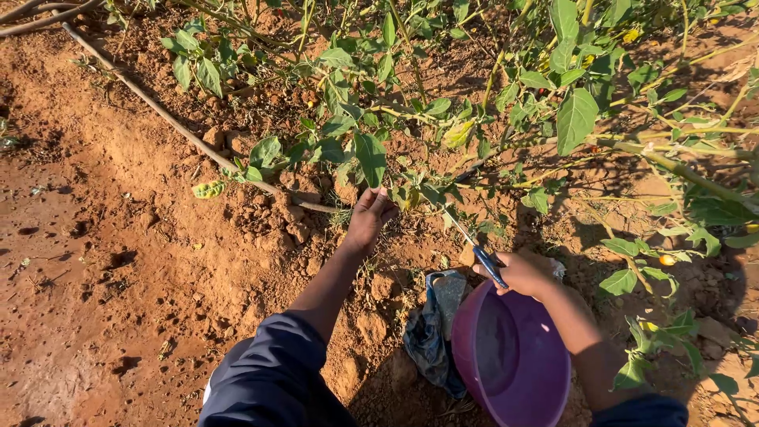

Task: Pruning or harvesting parts of a small plant using scissors and placing them into a bucket.

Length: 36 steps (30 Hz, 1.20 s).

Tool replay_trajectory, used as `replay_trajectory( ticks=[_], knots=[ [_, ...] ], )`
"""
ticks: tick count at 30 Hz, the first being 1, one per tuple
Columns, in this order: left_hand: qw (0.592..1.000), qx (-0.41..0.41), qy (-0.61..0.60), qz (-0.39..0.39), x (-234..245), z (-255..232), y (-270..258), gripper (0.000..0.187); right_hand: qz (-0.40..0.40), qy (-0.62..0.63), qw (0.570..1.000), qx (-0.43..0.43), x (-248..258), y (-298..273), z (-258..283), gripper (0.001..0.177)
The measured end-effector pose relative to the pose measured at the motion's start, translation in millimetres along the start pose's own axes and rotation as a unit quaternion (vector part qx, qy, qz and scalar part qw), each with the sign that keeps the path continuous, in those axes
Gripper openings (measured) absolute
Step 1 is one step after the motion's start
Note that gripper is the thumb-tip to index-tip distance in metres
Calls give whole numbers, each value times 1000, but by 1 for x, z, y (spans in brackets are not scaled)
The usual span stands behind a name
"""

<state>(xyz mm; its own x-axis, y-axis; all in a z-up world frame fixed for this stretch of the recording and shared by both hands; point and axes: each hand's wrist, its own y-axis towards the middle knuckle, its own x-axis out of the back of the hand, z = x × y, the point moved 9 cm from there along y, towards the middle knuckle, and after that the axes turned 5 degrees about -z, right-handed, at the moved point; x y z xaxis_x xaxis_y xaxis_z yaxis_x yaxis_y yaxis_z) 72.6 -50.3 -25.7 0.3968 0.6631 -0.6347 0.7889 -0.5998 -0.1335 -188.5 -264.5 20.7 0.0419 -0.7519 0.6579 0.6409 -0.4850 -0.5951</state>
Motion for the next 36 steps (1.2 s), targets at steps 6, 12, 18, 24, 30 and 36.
replay_trajectory(
  ticks=[6, 12, 18, 24, 30, 36],
  knots=[
    [992, 22, 125, 25, 16, 8, -1, 33, 13, 213, 975, 59, -8, -31, -36, 47],
    [916, 4, 379, 130, 19, 8, -15, 44, -33, 192, 976, 96, 23, -60, -21, 45],
    [865, -95, 430, 240, -48, -65, -81, 37, -1, 286, 931, 227, 33, -100, 32, 49],
    [675, -317, 569, 347, -65, -46, -105, 16, -38, 238, 940, 241, 48, -104, 41, 49],
    [629, -367, 578, 370, -68, -42, -114, 23, -36, 253, 940, 225, 47, -105, 40, 46],
    [656, -231, 602, 393, -67, -34, -107, 18, -56, 231, 946, 219, 48, -93, 25, 46]
  ],
)
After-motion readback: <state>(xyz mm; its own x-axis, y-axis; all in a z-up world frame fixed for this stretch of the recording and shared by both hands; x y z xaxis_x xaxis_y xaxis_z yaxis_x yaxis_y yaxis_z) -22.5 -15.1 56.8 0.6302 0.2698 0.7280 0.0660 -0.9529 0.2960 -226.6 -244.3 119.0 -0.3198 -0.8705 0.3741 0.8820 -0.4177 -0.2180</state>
